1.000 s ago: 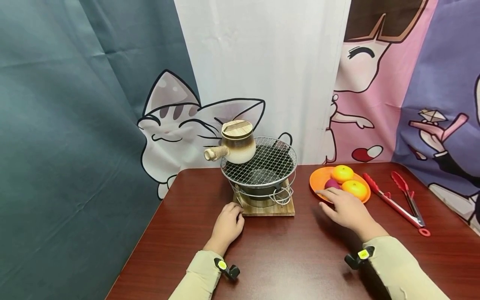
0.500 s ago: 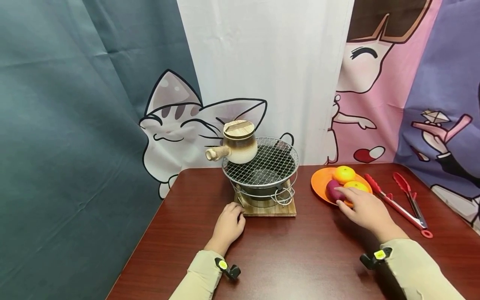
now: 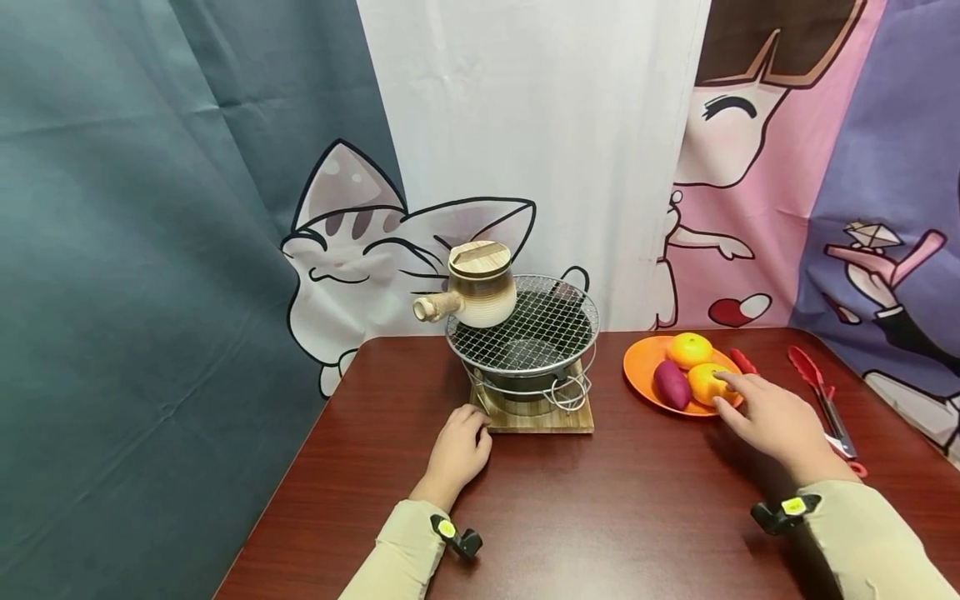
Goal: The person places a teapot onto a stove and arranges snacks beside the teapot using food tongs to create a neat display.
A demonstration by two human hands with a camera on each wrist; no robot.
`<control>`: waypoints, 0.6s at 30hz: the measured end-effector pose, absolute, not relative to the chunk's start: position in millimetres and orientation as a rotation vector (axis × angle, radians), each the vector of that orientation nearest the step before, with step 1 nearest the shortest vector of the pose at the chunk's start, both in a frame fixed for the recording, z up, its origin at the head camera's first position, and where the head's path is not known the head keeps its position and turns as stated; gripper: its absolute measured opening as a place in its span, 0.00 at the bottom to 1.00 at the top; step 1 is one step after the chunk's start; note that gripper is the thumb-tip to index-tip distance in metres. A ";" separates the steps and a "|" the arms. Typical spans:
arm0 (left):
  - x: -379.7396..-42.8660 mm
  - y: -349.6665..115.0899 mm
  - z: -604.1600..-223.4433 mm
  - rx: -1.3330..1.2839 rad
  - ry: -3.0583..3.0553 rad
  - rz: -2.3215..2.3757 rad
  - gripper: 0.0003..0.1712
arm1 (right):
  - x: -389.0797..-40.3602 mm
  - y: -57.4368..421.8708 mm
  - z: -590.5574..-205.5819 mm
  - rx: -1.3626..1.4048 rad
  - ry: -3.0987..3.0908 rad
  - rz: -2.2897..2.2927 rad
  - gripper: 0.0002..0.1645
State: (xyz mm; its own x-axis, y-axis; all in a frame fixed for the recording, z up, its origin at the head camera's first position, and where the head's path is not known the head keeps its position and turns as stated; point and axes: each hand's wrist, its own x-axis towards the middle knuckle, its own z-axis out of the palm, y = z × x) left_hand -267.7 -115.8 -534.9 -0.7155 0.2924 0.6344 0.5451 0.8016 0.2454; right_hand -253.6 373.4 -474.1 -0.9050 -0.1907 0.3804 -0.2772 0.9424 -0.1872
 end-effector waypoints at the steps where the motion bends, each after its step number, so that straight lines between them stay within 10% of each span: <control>1: -267.7 -115.8 -535.0 -0.618 -2.395 -0.568 0.06 | -253.4 376.3 -475.1 0.328 -2.737 0.337 0.32; 18: -264.5 -115.5 -532.1 -0.625 -2.405 -0.589 0.07 | -240.6 430.7 -493.5 -0.147 -2.788 0.337 0.57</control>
State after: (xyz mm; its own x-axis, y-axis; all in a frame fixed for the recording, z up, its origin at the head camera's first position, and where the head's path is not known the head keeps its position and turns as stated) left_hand -264.5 -115.5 -532.1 -0.7221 0.2945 0.6260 0.5506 0.7925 0.2623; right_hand -240.6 430.7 -493.5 -0.9410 0.1399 0.3082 0.0624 0.9667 -0.2482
